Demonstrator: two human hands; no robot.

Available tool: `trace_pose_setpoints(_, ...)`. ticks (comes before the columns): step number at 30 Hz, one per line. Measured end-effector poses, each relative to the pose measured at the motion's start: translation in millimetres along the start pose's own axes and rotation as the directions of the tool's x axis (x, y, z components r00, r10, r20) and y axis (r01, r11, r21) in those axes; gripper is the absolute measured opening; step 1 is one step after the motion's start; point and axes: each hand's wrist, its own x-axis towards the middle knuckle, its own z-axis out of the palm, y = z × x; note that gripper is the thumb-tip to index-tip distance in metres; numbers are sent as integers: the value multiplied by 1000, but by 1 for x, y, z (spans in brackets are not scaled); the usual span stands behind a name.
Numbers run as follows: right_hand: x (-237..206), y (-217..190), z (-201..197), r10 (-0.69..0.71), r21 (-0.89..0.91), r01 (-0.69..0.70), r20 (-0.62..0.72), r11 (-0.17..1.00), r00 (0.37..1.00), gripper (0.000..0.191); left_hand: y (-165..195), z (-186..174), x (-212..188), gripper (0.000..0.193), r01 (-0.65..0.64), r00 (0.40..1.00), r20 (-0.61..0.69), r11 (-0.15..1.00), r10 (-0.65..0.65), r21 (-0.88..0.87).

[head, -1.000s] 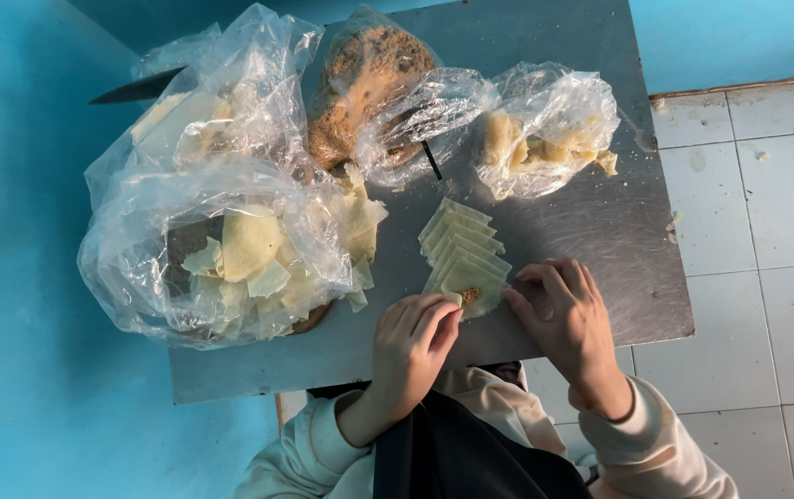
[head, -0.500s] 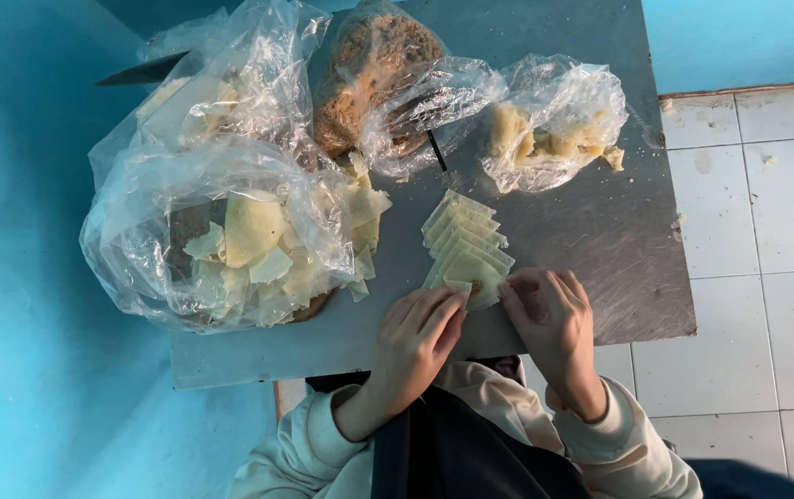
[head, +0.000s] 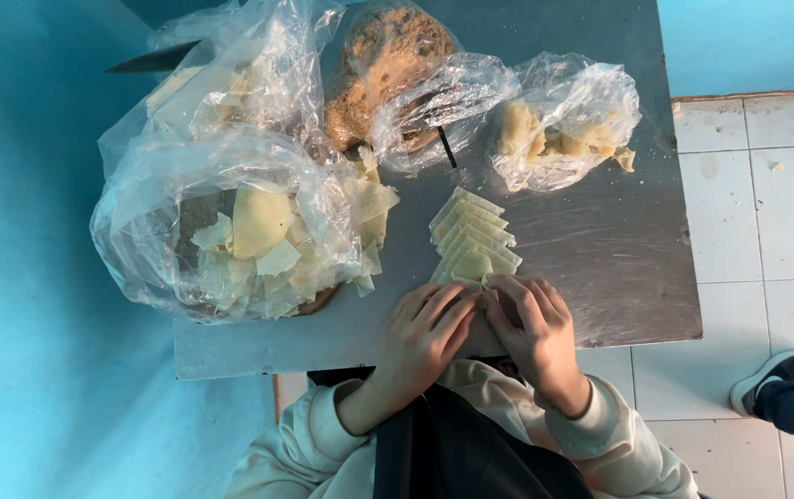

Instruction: The person sits at a small metal table and assembles dumplings. They take thin square wrappers from a plastic bag, stack and align the wrappers by hand, then use a small spoon to place brown filling onto the stack and fold the wrappers over the filling, setting finished pieces aside.

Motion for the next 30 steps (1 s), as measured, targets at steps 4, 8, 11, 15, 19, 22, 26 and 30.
trace_pose_setpoints(4,-1,2,3,-14,2,14,7,1000,1000,39,-1,-1,-1,33,2,1000,12,1000,-2,-5)
trace_pose_setpoints(8,-3,4,3,-25,10,25,23,1000,999,38,-2,-1,0,31,3,1000,19,1000,-3,-1)
trace_pose_setpoints(11,-5,5,1,-17,31,16,32,999,999,33,-2,0,-2,31,0,1000,17,1000,0,-2)
trace_pose_setpoints(15,-7,6,0,-42,4,42,71,999,997,27,-3,2,-4,32,-5,1000,-2,1000,5,10)
trace_pose_setpoints(19,-8,9,-2,-145,-57,153,117,987,982,26,-4,1,-4,34,-20,1000,-12,1000,20,23)
trace_pose_setpoints(22,-8,9,-2,-126,-36,131,116,991,985,28,-5,1,-5,34,-19,1000,-9,1000,20,22)
trace_pose_setpoints(26,-8,7,-1,-193,-72,204,132,976,972,28,-6,0,-7,33,-4,1000,12,1000,4,-4)
trace_pose_setpoints(30,-9,6,0,-192,-81,203,132,976,973,29,-6,-1,-8,33,10,1000,7,1000,-10,-21)
